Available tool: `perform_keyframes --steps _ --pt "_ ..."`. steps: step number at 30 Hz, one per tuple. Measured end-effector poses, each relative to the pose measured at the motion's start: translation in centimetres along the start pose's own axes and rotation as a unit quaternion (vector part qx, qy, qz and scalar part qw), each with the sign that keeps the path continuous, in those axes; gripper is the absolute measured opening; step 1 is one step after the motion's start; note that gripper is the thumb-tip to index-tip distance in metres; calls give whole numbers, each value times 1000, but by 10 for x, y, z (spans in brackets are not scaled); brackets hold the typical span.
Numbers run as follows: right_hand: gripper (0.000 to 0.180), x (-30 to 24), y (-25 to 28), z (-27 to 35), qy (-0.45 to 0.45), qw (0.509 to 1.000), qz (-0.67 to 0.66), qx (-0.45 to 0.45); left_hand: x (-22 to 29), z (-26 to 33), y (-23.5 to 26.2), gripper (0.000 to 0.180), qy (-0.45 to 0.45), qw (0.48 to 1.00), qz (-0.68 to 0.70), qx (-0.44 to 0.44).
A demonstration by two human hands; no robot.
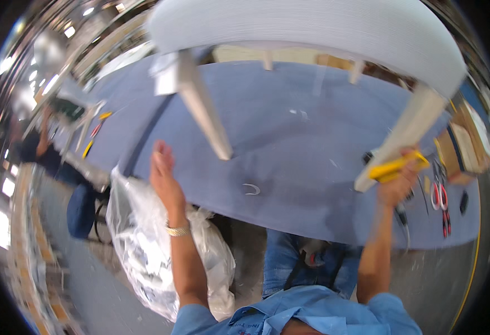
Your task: The person staples white fabric onto a chair seat frame using a staple gun, then trims excess fabric with a utility knife. The person rotates the chair to access different edges and continues securing and trimming the fabric.
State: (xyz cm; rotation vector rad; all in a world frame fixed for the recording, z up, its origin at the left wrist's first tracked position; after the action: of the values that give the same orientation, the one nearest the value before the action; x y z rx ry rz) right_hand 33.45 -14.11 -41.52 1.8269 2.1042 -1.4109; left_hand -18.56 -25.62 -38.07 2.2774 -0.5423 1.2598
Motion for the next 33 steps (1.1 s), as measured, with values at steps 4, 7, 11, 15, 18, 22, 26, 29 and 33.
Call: perform_keyframes --steps 4,7,11,15,18,22,26,29,33 --pt "36 -1 -37 16 144 966 213 -5 8 -88 -63 63 -78 990 -28 -110" --pt "34 11 -49 4 156 964 211 -50 10 -110 -117 71 -62 964 149 -210" --pt "34 71 -18 -36 155 955 250 -38 -5 -132 -148 74 -64 965 123 -222" --pt "43 94 -35 -72 121 969 213 16 11 -133 -162 70 -34 982 110 -149" --pt "44 108 -3 -87 158 967 196 -28 23 -105 -170 68 -1 980 152 -129" --pt "43 108 11 -95 128 978 163 -24 40 -67 -152 67 -10 988 115 -107" --pt "43 109 34 -106 117 981 150 -24 56 -10 -127 61 -19 990 115 -76" --pt "48 108 34 -103 103 986 128 -34 57 42 -94 44 -5 995 96 -38" --pt "57 111 16 -106 67 993 92 -23 86 111 -66 37 -83 996 -18 17"
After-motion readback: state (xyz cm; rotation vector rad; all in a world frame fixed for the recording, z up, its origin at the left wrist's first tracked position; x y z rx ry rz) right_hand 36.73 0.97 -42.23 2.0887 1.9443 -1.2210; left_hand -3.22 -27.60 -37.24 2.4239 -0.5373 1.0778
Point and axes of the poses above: each hand's wrist, its own z-axis away from the middle knuckle, its own y-axis out of the back of the hand, x = y × z, the point moved 5 cm from there along -z, towards the middle knuckle, and after that the axes turned 15 degrees about -z, right-handed, at the moved point
